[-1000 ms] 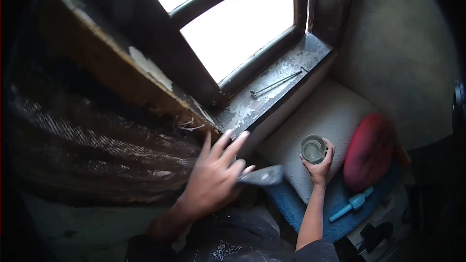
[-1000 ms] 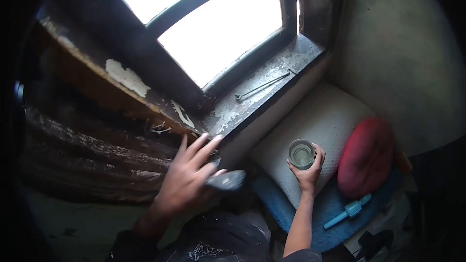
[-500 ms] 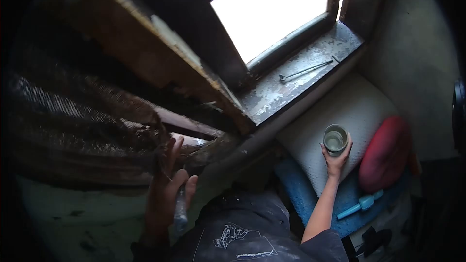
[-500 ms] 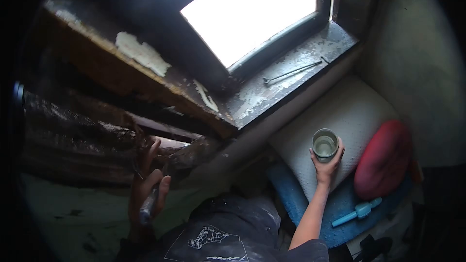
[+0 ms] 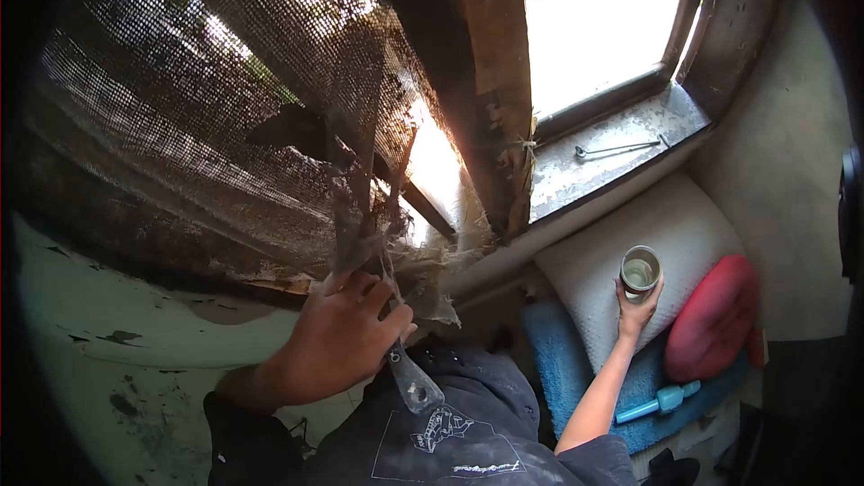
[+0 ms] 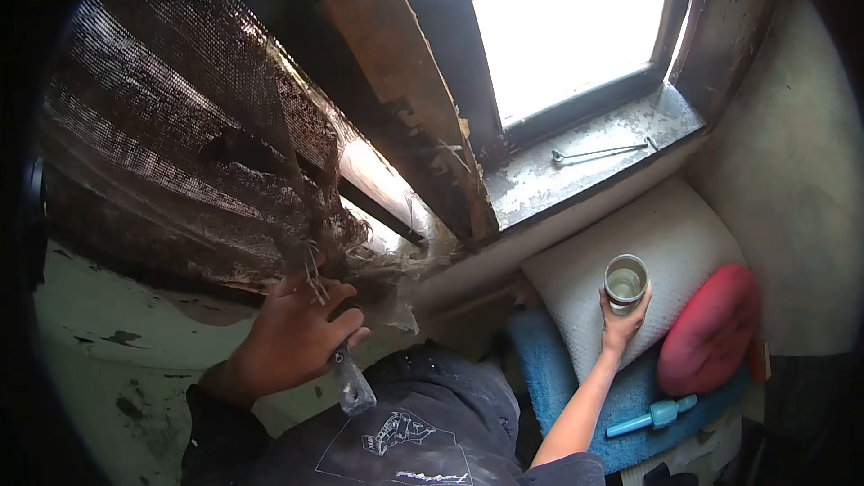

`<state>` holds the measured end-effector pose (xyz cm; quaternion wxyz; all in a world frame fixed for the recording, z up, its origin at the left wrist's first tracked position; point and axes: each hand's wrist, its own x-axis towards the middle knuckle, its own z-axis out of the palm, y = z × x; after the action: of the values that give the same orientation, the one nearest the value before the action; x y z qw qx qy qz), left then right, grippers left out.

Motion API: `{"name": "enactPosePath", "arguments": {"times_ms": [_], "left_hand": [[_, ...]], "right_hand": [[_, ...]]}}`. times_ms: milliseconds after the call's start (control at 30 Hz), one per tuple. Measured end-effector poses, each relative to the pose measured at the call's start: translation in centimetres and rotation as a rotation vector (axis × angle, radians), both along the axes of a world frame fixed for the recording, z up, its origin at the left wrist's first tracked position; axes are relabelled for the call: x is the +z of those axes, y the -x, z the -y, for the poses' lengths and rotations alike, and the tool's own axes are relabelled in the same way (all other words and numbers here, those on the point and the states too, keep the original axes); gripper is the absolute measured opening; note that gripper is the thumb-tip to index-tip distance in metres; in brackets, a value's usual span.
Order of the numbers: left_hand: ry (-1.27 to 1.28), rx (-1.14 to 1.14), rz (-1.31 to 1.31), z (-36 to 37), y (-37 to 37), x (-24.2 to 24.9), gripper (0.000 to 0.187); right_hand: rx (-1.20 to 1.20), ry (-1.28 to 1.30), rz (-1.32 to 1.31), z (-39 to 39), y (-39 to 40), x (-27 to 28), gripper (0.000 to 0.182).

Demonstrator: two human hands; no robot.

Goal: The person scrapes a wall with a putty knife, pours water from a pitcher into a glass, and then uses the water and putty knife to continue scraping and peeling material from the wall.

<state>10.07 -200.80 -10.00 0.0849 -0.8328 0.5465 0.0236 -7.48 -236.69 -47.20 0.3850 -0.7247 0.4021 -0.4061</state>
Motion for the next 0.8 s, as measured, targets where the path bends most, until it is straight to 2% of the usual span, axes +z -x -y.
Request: {"name": "enactPosePath", "arguments": {"times_ms": [67, 267, 333, 433, 467, 533, 600, 667, 700, 733, 800], "left_hand": [[0.003, -0.011, -0.008, -0.4, -0.1, 0.4, 0.011], [-0.223, 0.035, 0.029, -1.1, -0.6, 2.3, 0.015], [-0.263, 0.006, -0.092, -1.4, -1.0, 3.0, 0.015], [-0.128, -0.047, 0.005, -1.8, -0.8, 2.4, 0.015], [-0.126, -0.053, 0.001, -1.7, -0.9, 2.2, 0.015], [-0.163, -0.077, 0.231, -1.3, -1.2, 1.8, 0.015], [-0.116, -0.134, 0.22, -1.6, -1.3, 1.1, 0.011], [-0.072, -0.19, 0.21, -1.9, -1.2, 0.6, 0.008], [-0.167, -0.199, 0.158, -1.8, -1.1, 0.5, 0.007], [-0.263, -0.209, 0.106, -1.8, -1.0, 0.5, 0.006], [-0.238, -0.275, 0.113, -2.0, -1.1, 0.6, 0.007]], "right_hand": [[-0.012, 0.023, -0.001, 0.0, 0.1, -0.2, 0.09], [-0.003, 0.014, 0.055, -1.0, 1.2, 0.5, 0.087], [0.007, -0.008, 0.053, -1.9, 1.6, 0.9, 0.087], [0.073, -0.123, 0.166, -3.4, 2.3, 0.6, 0.09], [0.011, -0.075, 0.129, -4.1, 2.7, -1.1, 0.09], [0.117, -0.242, 0.241, -6.7, 1.9, 2.8, 0.091], [0.203, -0.329, 0.326, -7.8, 2.1, 0.4, 0.092], [0.261, -0.488, 0.456, -10.4, 1.2, 3.1, 0.091], [0.275, -0.413, 0.431, -11.1, 1.1, 3.2, 0.093], [0.319, -0.462, 0.464, -11.9, 0.9, 3.5, 0.097], [0.282, -0.414, 0.433, -13.7, 1.1, 4.7, 0.098]]}}
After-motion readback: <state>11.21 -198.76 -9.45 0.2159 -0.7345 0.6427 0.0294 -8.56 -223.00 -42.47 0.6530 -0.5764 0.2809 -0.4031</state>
